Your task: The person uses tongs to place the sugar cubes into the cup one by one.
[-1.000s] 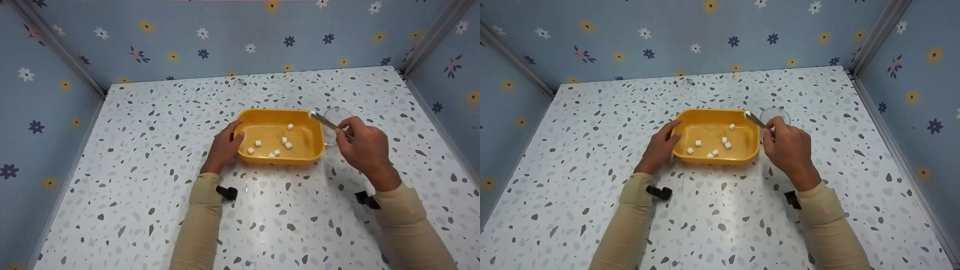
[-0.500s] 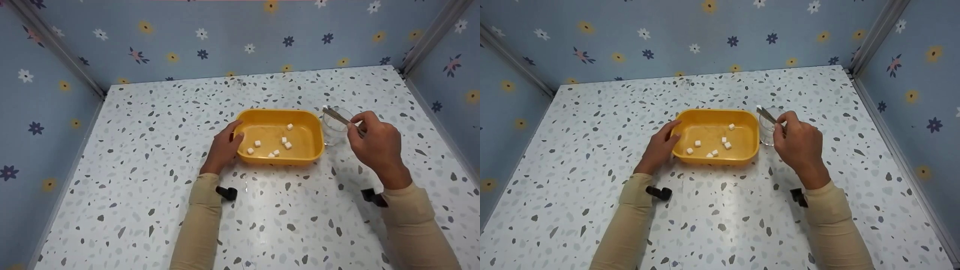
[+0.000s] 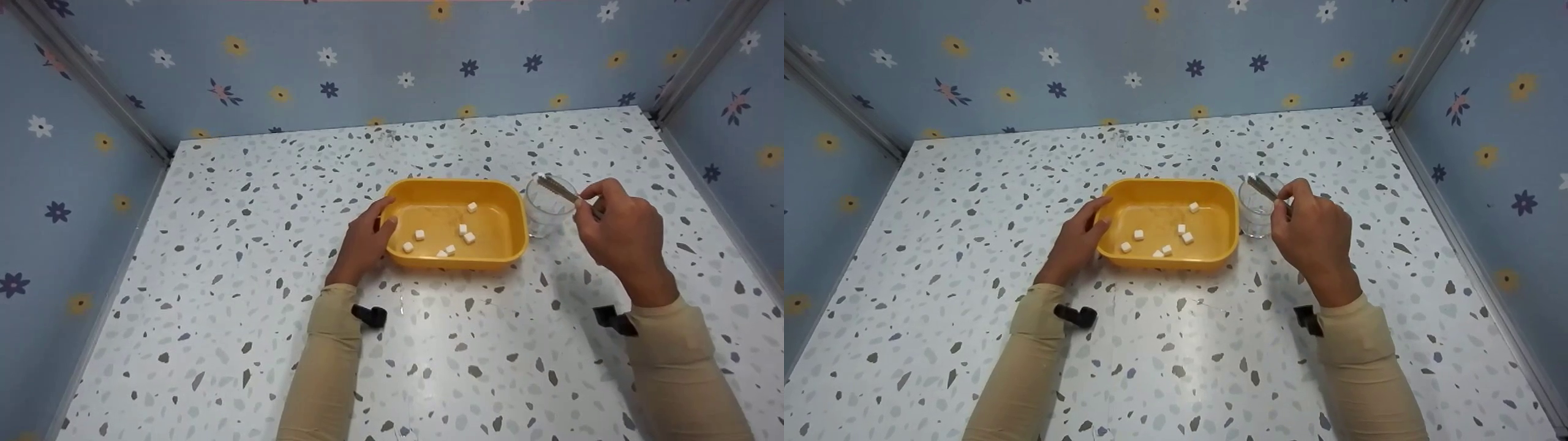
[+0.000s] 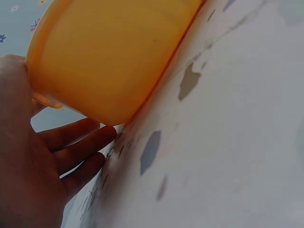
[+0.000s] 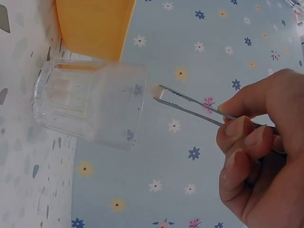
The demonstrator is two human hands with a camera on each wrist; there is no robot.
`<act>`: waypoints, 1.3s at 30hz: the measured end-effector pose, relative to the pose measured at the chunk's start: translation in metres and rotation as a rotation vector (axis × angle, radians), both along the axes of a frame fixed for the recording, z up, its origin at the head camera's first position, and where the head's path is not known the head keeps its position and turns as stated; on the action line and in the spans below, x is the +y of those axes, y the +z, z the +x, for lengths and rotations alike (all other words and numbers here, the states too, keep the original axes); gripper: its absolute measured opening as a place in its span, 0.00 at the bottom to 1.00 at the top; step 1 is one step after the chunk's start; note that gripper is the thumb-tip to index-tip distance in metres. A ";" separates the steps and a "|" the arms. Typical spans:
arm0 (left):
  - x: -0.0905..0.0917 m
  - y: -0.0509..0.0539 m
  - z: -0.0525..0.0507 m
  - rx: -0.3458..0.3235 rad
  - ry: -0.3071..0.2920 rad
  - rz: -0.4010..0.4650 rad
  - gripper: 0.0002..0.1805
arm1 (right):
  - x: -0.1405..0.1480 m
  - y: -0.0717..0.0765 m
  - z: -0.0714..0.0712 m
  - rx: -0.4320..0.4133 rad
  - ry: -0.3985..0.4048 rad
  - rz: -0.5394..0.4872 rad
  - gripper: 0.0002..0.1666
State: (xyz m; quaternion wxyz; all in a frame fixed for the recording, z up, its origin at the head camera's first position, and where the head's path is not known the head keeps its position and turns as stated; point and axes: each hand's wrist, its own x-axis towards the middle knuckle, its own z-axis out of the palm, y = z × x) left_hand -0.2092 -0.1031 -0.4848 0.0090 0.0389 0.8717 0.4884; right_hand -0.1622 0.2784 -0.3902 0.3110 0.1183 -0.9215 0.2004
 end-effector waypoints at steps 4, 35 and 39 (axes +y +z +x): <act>0.000 0.001 0.000 -0.007 0.000 -0.005 0.26 | 0.001 0.001 0.001 -0.033 -0.017 0.002 0.05; 0.001 0.002 0.002 -0.028 0.014 -0.004 0.27 | -0.002 0.003 0.003 -0.371 -0.090 0.000 0.10; 0.001 0.001 0.002 -0.022 0.012 -0.004 0.27 | -0.002 0.003 0.003 -0.365 -0.094 0.000 0.11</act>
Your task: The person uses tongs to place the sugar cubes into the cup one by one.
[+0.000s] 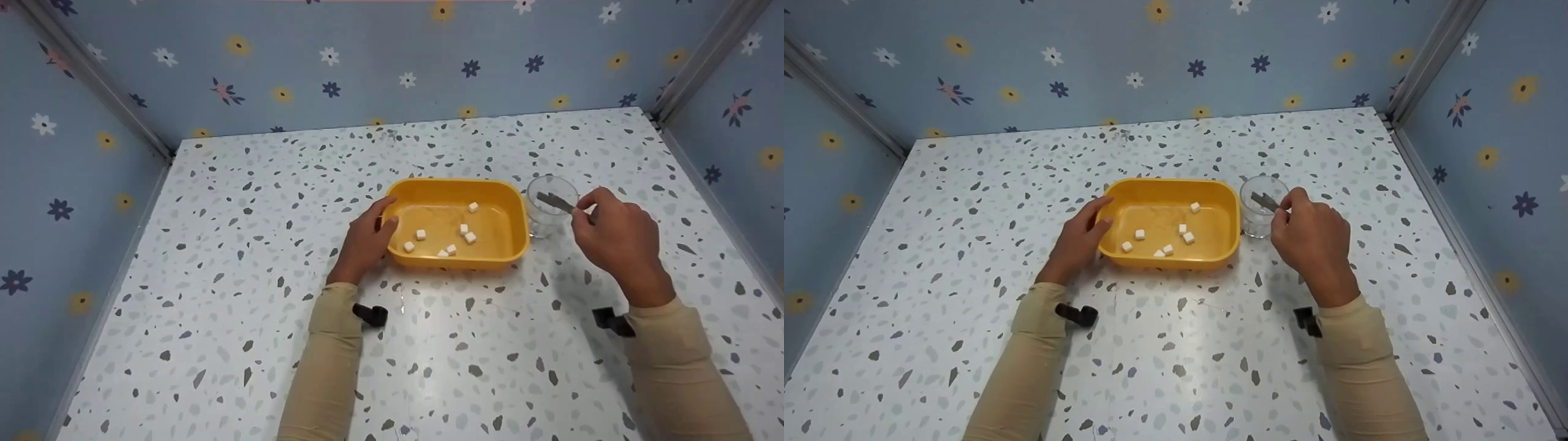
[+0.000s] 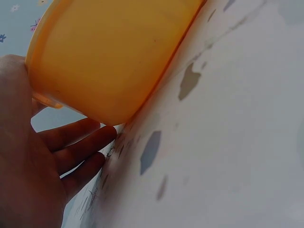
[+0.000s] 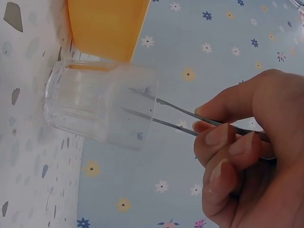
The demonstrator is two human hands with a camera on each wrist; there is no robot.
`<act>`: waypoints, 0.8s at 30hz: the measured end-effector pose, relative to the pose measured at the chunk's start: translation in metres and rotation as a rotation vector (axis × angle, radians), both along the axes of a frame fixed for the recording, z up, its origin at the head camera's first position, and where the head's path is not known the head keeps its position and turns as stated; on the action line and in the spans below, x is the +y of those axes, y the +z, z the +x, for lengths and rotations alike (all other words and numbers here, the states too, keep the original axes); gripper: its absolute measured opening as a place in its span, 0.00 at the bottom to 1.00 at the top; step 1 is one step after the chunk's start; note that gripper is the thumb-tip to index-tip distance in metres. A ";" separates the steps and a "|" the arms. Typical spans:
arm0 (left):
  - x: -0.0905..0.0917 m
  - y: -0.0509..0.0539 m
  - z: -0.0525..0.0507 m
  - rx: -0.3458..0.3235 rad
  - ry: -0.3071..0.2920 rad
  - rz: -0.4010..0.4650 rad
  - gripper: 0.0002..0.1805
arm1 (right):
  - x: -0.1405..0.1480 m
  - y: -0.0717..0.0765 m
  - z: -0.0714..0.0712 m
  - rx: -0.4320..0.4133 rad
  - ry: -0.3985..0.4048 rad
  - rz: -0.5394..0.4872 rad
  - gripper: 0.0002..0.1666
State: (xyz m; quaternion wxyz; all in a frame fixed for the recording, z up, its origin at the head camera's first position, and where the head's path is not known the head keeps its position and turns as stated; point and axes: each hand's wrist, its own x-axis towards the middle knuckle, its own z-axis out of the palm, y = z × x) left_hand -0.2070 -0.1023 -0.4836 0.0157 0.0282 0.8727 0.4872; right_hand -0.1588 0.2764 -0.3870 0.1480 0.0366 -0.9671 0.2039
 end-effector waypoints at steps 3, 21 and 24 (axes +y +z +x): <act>-0.001 -0.001 0.000 0.003 -0.001 0.003 0.27 | -0.001 0.000 0.000 0.020 -0.001 -0.001 0.11; -0.003 -0.003 -0.002 0.048 -0.024 -0.008 0.27 | -0.008 -0.001 0.002 0.141 0.029 -0.021 0.13; -0.003 -0.004 -0.002 0.050 -0.019 -0.014 0.26 | -0.009 -0.001 0.002 0.137 0.034 -0.024 0.14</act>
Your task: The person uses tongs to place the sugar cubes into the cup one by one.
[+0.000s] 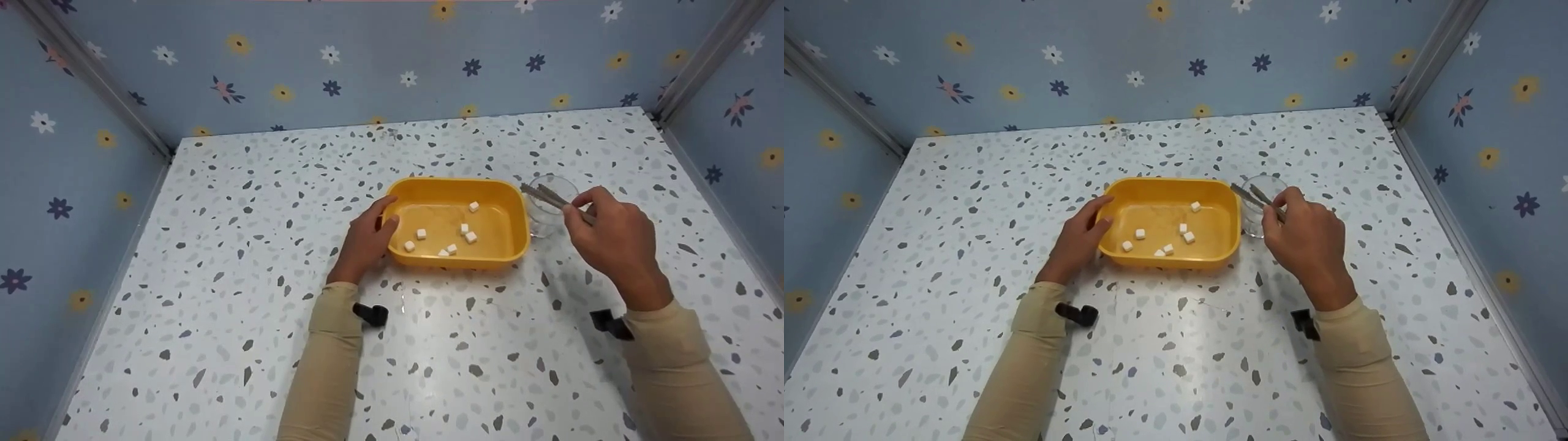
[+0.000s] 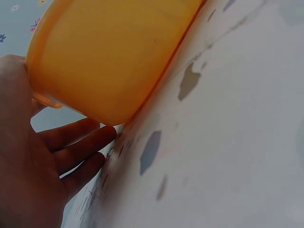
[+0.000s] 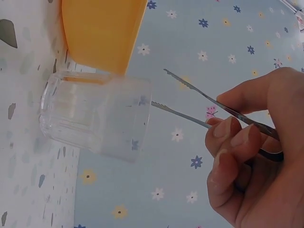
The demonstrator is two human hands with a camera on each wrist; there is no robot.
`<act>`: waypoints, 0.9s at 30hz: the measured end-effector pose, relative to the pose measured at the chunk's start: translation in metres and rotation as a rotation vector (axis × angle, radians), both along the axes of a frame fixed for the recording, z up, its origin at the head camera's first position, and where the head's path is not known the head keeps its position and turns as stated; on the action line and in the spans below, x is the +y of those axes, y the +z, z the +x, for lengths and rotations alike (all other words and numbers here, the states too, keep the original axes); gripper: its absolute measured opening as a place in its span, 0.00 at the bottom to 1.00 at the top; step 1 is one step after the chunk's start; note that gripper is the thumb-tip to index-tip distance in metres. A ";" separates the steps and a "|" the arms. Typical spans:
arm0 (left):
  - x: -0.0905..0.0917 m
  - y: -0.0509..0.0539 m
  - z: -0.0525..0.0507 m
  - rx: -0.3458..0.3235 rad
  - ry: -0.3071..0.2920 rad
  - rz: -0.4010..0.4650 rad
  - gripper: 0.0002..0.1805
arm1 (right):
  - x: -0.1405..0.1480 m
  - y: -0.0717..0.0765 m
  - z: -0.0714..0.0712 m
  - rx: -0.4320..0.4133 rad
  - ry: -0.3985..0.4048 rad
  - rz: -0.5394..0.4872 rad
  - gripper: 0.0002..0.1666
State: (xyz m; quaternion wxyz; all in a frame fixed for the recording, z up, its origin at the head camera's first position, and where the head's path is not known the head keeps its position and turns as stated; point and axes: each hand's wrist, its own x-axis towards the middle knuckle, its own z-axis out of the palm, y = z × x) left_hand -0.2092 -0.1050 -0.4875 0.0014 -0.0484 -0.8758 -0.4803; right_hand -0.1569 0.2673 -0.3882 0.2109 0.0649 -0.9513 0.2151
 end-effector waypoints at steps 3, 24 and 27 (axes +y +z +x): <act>0.000 0.000 0.000 -0.002 0.003 0.000 0.26 | -0.001 0.000 0.000 -0.001 0.006 0.002 0.14; 0.001 0.003 0.001 -0.015 -0.005 0.005 0.26 | -0.010 -0.005 0.001 0.037 0.065 0.006 0.14; 0.000 0.003 0.001 -0.016 -0.005 0.003 0.26 | -0.012 -0.007 0.001 0.057 0.094 0.007 0.13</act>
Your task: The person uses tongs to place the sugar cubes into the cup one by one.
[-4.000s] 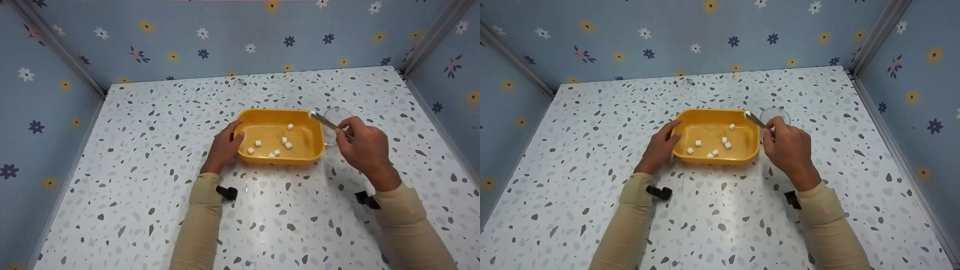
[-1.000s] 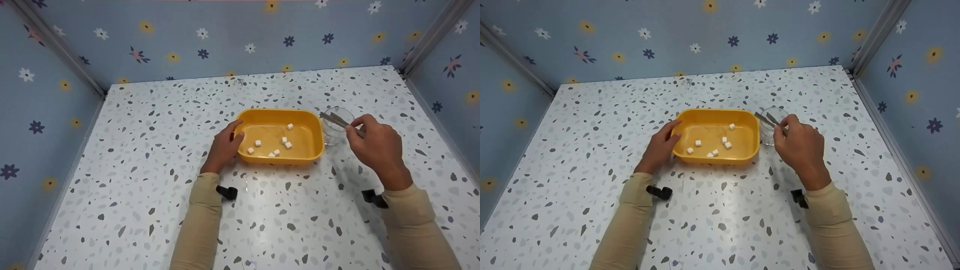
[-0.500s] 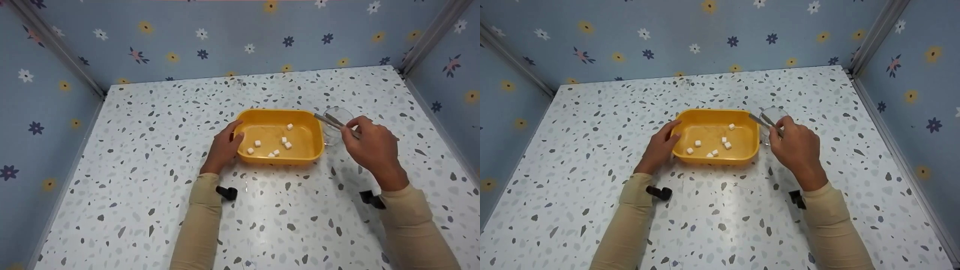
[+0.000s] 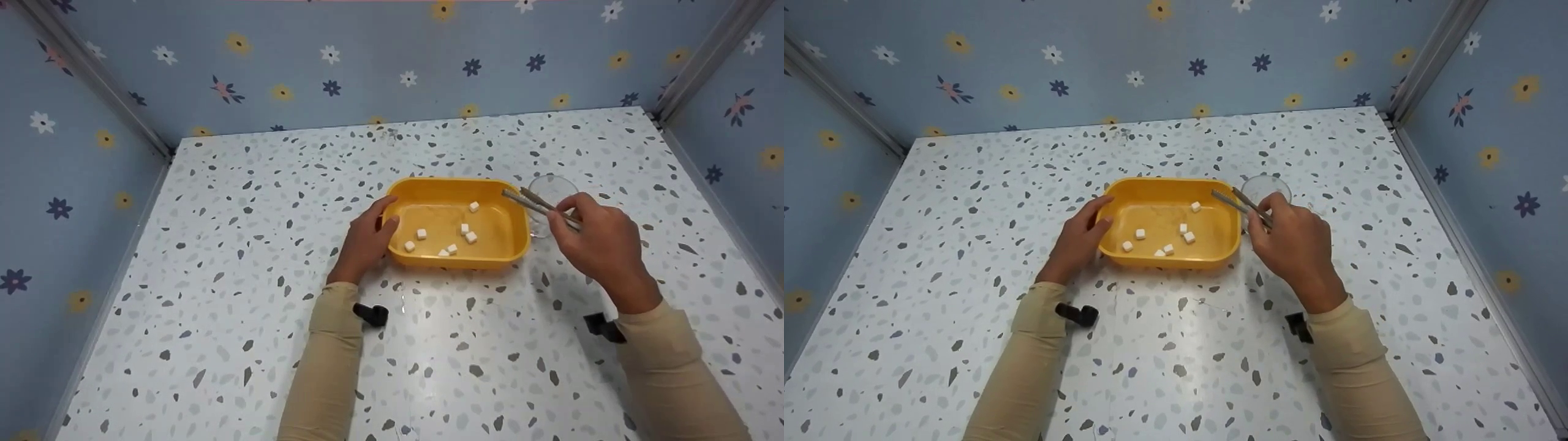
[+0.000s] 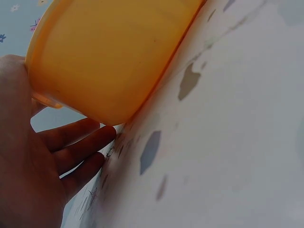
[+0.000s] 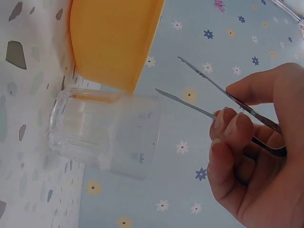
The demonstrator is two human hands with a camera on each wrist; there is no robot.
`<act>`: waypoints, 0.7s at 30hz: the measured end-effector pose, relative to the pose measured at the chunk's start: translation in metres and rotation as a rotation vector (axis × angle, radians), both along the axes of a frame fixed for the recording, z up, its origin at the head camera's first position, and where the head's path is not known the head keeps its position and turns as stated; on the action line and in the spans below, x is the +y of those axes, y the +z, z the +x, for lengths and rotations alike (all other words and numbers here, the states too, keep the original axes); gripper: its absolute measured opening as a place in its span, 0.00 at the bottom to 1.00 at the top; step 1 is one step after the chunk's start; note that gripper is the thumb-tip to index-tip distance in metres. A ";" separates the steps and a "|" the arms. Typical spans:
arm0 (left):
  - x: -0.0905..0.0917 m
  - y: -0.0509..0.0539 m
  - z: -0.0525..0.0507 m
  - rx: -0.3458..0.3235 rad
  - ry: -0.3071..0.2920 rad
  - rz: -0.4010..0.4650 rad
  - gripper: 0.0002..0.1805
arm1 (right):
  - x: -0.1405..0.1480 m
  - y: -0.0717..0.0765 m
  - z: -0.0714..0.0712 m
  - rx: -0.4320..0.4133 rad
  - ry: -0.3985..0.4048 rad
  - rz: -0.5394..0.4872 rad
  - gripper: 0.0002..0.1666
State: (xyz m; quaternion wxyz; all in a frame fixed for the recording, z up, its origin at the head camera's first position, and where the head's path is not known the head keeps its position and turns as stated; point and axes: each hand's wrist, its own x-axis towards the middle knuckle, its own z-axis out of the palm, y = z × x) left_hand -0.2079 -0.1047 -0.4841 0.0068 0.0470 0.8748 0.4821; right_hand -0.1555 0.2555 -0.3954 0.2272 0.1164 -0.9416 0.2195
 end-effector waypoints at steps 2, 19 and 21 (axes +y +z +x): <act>0.000 0.000 0.000 -0.003 0.001 -0.001 0.26 | -0.001 -0.001 0.000 0.014 0.016 0.001 0.12; 0.000 -0.002 0.000 -0.008 0.013 0.028 0.26 | -0.018 -0.014 0.000 0.055 0.120 0.030 0.10; 0.000 -0.002 0.000 -0.003 0.011 0.024 0.26 | -0.019 -0.015 0.001 0.040 0.123 0.034 0.10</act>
